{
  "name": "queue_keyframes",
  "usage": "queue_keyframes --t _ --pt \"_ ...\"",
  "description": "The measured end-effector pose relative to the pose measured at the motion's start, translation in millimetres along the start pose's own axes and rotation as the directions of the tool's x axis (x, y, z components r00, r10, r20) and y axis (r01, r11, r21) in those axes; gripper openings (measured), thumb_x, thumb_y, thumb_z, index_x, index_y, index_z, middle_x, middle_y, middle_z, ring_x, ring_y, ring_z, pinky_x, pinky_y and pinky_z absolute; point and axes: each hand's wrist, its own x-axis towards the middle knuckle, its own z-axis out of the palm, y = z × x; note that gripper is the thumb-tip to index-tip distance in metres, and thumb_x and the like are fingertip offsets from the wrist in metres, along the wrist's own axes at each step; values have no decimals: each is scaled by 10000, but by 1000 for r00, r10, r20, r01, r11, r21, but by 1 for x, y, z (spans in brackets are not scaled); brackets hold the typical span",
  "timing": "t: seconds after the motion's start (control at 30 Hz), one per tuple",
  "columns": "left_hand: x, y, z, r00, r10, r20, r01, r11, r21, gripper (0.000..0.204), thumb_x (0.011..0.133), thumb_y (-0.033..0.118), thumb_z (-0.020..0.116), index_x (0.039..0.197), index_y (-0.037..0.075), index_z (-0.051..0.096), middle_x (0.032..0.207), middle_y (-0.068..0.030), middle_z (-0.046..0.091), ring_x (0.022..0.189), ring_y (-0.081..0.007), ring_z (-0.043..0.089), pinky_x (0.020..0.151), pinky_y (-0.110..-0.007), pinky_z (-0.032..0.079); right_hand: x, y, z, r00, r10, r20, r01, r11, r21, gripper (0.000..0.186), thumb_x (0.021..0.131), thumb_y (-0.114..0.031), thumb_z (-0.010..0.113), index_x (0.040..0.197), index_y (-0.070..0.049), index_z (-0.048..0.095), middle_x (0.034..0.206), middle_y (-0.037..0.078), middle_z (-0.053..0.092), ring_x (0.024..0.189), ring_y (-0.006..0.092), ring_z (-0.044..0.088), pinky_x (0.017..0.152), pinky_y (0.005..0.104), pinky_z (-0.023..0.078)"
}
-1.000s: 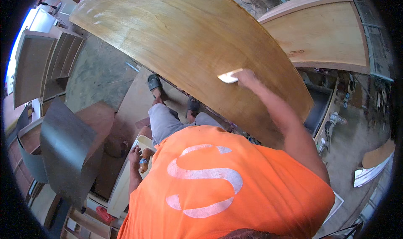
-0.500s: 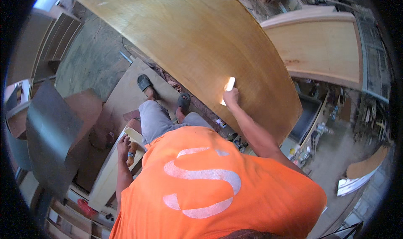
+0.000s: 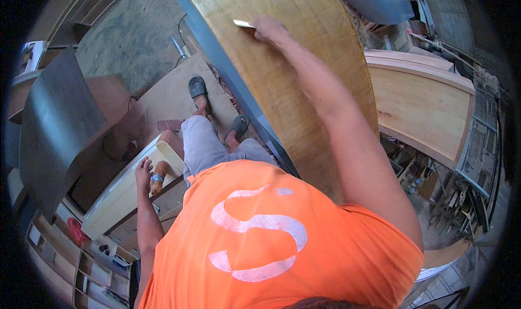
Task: The person applies an amber-colored finish to a large curved wooden panel using a sponge. They spread the finish across the surface in long strokes, occasionally dipping the sponge to reload material, and work methodically from one end of the panel to the other.
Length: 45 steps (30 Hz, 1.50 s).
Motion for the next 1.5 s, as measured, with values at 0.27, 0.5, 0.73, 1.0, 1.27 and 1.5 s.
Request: queue_keyframes --t 0.27,0.5,0.73,1.0,1.27,1.5 --pt "8 -32 27 994 50 98 -47 998 -39 447 967 271 565 1361 67 507 1108 -71 619 978 -187 584 830 -345 485 -237 66 161 996 -26 -83 35 993 111 451 750 -87 663 1197 -147 646 1132 126 679 1022 315 650 873 436 513" --pt "-1 -62 58 986 50 160 -27 990 -140 425 969 203 572 1336 -3 514 922 -37 592 751 -115 556 665 -261 470 -491 37 257 912 405 59 -365 739 566 387 813 -64 605 1197 -39 643 1146 204 662 1058 334 645 881 392 504" --pt "-18 -52 44 996 26 87 -25 1000 -3 373 962 139 558 1297 -26 540 1034 -109 653 897 -170 636 732 -248 517 -419 4 300 143 948 283 -696 -106 710 274 796 -68 596 1017 84 647 1034 287 670 978 389 667 828 449 510" --pt "26 -58 -9 999 -23 44 21 999 33 414 964 245 551 1341 74 533 1232 -82 612 1064 -229 612 856 -367 494 -100 -81 62 752 656 74 -396 359 845 319 771 -118 599 1055 21 648 1012 262 677 951 392 671 798 473 523" --pt "-9 41 -13 990 119 -77 -123 991 -47 437 972 325 550 1347 102 538 1162 -50 629 1022 -180 577 800 -332 476 -8 -74 -40 941 50 -335 19 979 201 266 786 -163 590 1026 -70 655 999 209 673 951 406 640 803 497 510" --pt "-26 -54 -13 955 225 -193 -246 965 -94 364 946 291 579 1267 118 596 1095 -35 653 917 -153 587 735 -297 489 -210 -5 168 904 -220 -367 227 974 -23 311 853 -153 595 1155 -100 649 1126 125 653 1020 338 606 861 462 478"
